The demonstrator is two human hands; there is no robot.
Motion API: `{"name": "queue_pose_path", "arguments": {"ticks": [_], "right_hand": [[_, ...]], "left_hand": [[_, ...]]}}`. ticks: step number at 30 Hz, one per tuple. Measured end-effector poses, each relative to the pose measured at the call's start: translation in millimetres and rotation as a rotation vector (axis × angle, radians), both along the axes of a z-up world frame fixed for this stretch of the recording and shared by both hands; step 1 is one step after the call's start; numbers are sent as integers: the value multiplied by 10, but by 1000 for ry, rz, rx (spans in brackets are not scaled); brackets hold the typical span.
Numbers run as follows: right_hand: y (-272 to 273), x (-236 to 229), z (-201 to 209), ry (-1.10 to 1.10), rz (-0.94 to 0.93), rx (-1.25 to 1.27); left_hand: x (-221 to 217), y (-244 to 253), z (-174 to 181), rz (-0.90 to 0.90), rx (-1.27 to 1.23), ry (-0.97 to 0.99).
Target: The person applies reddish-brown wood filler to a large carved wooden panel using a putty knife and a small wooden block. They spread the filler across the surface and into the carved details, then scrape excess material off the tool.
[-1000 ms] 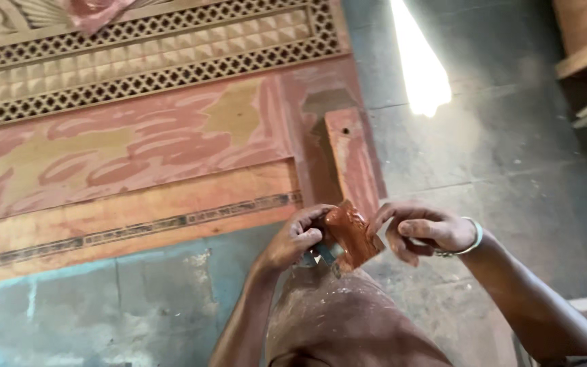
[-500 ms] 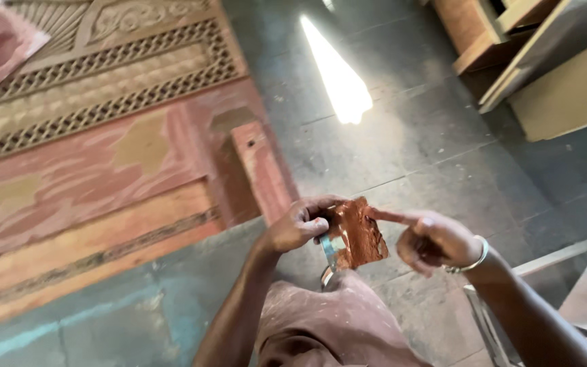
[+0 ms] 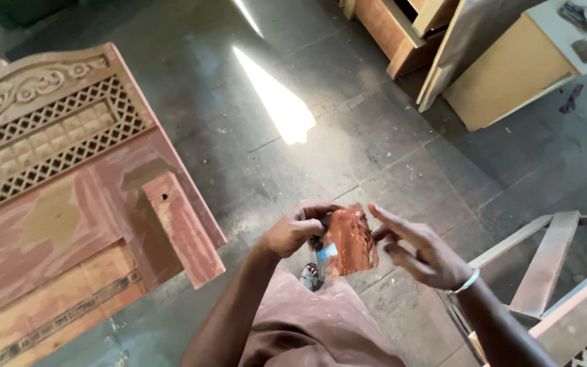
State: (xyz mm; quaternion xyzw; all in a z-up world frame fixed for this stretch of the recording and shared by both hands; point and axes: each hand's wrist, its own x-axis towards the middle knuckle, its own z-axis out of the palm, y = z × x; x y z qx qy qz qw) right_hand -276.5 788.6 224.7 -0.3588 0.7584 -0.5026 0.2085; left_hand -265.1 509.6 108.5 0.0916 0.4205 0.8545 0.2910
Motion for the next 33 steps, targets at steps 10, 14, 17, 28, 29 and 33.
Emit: {"name": "queue_pose_path", "arguments": {"ticks": [10, 14, 17, 28, 29, 33], "right_hand": [[103, -652, -34, 414, -135, 247], [24, -1040, -74, 203, -263, 112], [-190, -1388, -264, -219, -242, -326], [-1400, -2898, -370, -76, -262, 0], [-1549, -3043, -334, 91, -255, 148], [-2175, -3560, -240, 342, -15, 275]], "left_hand": [[-793, 130, 1, 43, 156, -191], [-1293, -78, -41, -25, -134, 51], [-1733, -269, -94, -106, -275, 198], [-3020, -1333, -7, -28, -192, -37], [-3094, -1441, 15, -76, -232, -17], [-3365, -1857, 154, -125, -229, 91]]}}
